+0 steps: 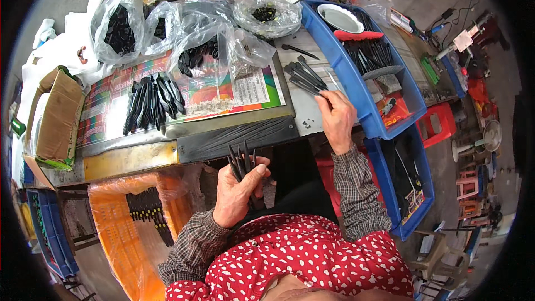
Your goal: The person assembles small black plastic components by hand, inserting metal strips into them and placing the completed assemblies into sorting bins.
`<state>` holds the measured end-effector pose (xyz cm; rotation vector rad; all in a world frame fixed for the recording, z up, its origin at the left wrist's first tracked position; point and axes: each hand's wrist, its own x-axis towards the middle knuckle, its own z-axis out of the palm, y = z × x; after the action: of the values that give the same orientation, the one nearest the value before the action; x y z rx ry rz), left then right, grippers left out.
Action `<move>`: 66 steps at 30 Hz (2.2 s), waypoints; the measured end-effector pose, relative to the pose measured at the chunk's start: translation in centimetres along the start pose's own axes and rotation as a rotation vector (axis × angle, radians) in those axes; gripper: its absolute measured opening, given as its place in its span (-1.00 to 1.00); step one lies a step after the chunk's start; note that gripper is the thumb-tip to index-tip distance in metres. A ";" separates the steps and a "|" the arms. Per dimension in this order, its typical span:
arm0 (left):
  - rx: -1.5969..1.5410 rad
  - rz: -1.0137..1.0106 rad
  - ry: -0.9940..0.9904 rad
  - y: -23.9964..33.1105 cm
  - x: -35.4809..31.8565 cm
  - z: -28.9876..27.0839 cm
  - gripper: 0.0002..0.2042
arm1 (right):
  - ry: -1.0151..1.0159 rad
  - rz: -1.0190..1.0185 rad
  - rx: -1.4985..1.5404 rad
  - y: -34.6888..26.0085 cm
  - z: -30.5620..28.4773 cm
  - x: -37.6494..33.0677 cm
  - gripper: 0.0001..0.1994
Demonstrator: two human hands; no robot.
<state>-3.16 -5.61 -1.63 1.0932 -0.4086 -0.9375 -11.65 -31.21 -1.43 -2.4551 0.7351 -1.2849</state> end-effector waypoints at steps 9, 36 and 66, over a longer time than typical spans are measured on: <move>0.031 -0.152 -0.111 0.4 0.5 0.9 -0.79 | -0.058 -0.073 -0.390 0.0 1.7 1.8 -0.84; -0.250 -0.350 -0.199 -3.1 -3.0 0.5 -0.84 | -0.606 0.669 1.251 -6.7 -4.3 -9.1 -0.93; -0.047 -0.035 -0.071 -3.5 -3.6 0.9 -0.86 | -0.499 0.521 0.933 -8.3 -5.5 -8.1 -0.86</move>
<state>-7.37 -3.75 -3.83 1.0293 -0.4242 -1.0145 -17.45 -19.83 0.00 -1.5568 0.4351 -0.5612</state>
